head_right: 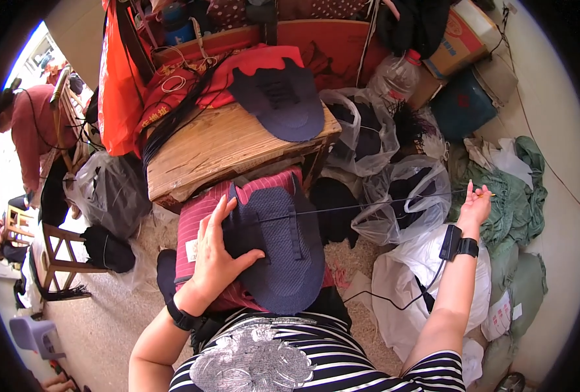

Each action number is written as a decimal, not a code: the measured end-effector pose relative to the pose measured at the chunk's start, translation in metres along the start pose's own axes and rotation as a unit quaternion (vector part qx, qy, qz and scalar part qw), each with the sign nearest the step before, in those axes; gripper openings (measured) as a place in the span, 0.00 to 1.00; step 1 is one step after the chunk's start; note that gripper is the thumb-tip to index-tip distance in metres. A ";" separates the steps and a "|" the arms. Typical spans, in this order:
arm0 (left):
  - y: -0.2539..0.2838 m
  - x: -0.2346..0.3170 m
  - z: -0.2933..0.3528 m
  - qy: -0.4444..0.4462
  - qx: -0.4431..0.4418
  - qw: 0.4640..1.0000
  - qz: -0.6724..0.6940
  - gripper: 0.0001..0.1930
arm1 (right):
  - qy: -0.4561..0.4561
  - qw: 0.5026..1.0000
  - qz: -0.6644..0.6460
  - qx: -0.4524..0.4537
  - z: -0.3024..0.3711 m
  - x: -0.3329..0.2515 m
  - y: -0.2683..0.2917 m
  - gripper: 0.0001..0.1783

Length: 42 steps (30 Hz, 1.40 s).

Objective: Threading black laces through a black shoe upper using a small yellow tool.

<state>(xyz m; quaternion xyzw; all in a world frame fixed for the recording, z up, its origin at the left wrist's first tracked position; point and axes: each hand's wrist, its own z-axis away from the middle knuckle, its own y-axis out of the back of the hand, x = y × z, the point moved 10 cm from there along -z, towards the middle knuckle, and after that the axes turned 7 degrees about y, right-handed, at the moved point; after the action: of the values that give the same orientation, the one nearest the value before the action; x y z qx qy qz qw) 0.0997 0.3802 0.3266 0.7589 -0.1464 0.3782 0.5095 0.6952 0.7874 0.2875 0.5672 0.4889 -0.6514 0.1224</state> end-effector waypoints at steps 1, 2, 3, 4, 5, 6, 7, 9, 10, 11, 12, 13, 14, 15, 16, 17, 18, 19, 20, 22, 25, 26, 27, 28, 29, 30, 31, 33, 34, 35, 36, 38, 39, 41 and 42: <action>-0.001 0.000 0.000 0.001 -0.005 1.000 -0.001 0.60 | 0.002 1.000 0.001 0.003 0.000 -0.004 -0.001 0.16; -0.001 0.001 -0.001 -0.001 -0.005 1.000 0.001 0.60 | 0.005 1.000 0.002 0.006 0.000 -0.009 -0.002 0.15; -0.001 0.003 0.000 -0.006 -0.003 1.000 -0.003 0.57 | 0.008 1.000 0.002 0.007 0.000 -0.012 -0.004 0.15; -0.002 0.005 0.000 -0.011 0.000 1.000 -0.010 0.54 | 0.010 0.999 0.030 -0.035 0.009 -0.013 -0.018 0.15; -0.003 0.006 -0.001 -0.013 -0.002 1.000 -0.009 0.54 | 0.013 0.995 0.058 -0.074 0.022 -0.014 -0.031 0.14; -0.001 0.008 0.000 -0.028 0.005 0.999 -0.017 0.51 | 0.011 0.980 0.113 -0.164 0.058 -0.011 -0.064 0.16; 0.002 0.012 0.002 -0.045 0.012 0.999 -0.022 0.48 | -0.010 0.960 0.155 -0.233 0.097 -0.005 -0.099 0.19; 0.006 0.011 0.007 -0.047 0.012 0.999 -0.001 0.44 | -0.089 0.895 0.182 -0.398 0.187 0.012 -0.148 0.26; 0.011 0.012 0.009 -0.046 0.016 0.999 0.015 0.41 | -0.095 0.834 0.254 -0.481 0.248 0.008 -0.171 0.29; 0.018 0.020 0.012 -0.059 0.036 0.998 0.014 0.30 | -0.147 0.801 0.241 -0.528 0.291 0.012 -0.174 0.29; 0.024 0.020 0.015 -0.059 0.034 0.998 0.011 0.30 | -0.146 0.758 0.252 -0.583 0.340 0.007 -0.181 0.22; 0.023 0.032 0.020 -0.119 0.015 0.992 -0.025 0.25 | -0.169 0.720 0.245 -0.627 0.382 0.002 -0.181 0.18; 0.019 0.046 0.024 -0.181 -0.004 0.982 -0.060 0.21 | -0.191 0.680 0.238 -0.666 0.416 -0.003 -0.180 0.14; 0.018 0.060 0.025 -0.204 -0.018 0.973 -0.105 0.16 | -0.172 0.634 0.252 -0.710 0.445 -0.009 -0.182 0.10; 0.018 0.061 0.028 -0.202 -0.019 0.973 -0.107 0.16 | -0.152 0.583 0.261 -0.755 0.469 -0.013 -0.185 0.07; 0.011 0.063 0.033 -0.217 -0.045 0.968 -0.120 0.16 | -0.054 0.559 0.246 -0.790 0.480 -0.022 -0.195 0.06; 0.004 0.064 0.037 -0.232 -0.071 0.961 -0.133 0.17 | 0.046 0.528 0.227 -0.817 0.491 -0.033 -0.203 0.06; 0.001 0.059 0.037 -0.226 -0.083 0.965 -0.105 0.17 | 0.066 0.530 0.230 -0.814 0.494 -0.035 -0.207 0.04; 0.000 0.057 0.037 -0.225 -0.083 0.965 -0.106 0.17 | 0.066 0.530 0.229 -0.814 0.493 -0.032 -0.209 0.04; 0.001 0.054 0.038 -0.217 -0.086 0.968 -0.087 0.17 | 0.147 0.478 0.229 -0.835 0.499 -0.029 -0.213 0.05; 0.002 0.055 0.038 -0.221 -0.082 0.968 -0.084 0.17 | 0.166 0.465 0.213 -0.843 0.506 -0.024 -0.216 0.05; 0.001 0.055 0.036 -0.220 -0.082 0.968 -0.084 0.17 | 0.176 0.461 0.194 -0.848 0.511 -0.023 -0.216 0.05; 0.001 0.056 0.035 -0.221 -0.083 0.969 -0.076 0.16 | 0.175 0.461 0.194 -0.848 0.515 -0.020 -0.216 0.05; 0.001 0.057 0.034 -0.223 -0.086 0.969 -0.068 0.16 | 0.192 0.459 0.189 -0.847 0.522 -0.019 -0.217 0.05; 0.000 0.057 0.033 -0.224 -0.087 0.968 -0.068 0.16 | 0.209 0.457 0.184 -0.845 0.528 -0.020 -0.218 0.06; 0.000 0.057 0.033 -0.228 -0.085 0.968 -0.065 0.16 | 0.209 0.458 0.185 -0.844 0.533 -0.020 -0.221 0.06; 0.000 0.058 0.033 -0.231 -0.083 0.967 -0.062 0.16 | 0.204 0.451 0.189 -0.848 0.540 -0.019 -0.223 0.06; 0.002 0.057 0.031 -0.220 -0.076 0.971 -0.048 0.16 | 0.185 0.449 0.213 -0.848 0.541 -0.012 -0.223 0.07; 0.006 0.054 0.029 -0.208 -0.066 0.975 -0.034 0.16 | 0.186 0.449 0.212 -0.848 0.539 -0.016 -0.227 0.07; 0.005 0.053 0.029 -0.208 -0.066 0.975 -0.036 0.16 | 0.178 0.451 0.237 -0.842 0.531 -0.019 -0.232 0.08; 0.011 0.046 0.024 -0.173 -0.032 0.984 -0.036 0.16 | 0.169 0.452 0.262 -0.835 0.523 -0.018 -0.234 0.10; 0.016 0.045 0.017 -0.141 0.000 0.989 -0.036 0.16 | 0.190 0.455 0.293 -0.819 0.507 -0.017 -0.235 0.10; 0.014 0.044 0.011 -0.116 0.001 0.990 -0.086 0.16 | 0.163 0.465 0.270 -0.827 0.506 -0.013 -0.233 0.09; 0.008 0.045 0.003 -0.107 0.012 0.983 -0.149 0.14 | 0.137 0.475 0.248 -0.833 0.507 -0.005 -0.229 0.09; 0.004 0.044 0.001 -0.109 0.011 0.983 -0.149 0.14 | 0.119 0.479 0.241 -0.836 0.511 -0.001 -0.227 0.09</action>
<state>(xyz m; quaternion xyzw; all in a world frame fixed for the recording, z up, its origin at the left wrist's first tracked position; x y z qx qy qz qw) 0.1269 0.3846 0.3605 0.8146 -0.0816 0.2147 0.5325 0.2171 0.5025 0.3391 0.3645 0.6567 0.1931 0.6313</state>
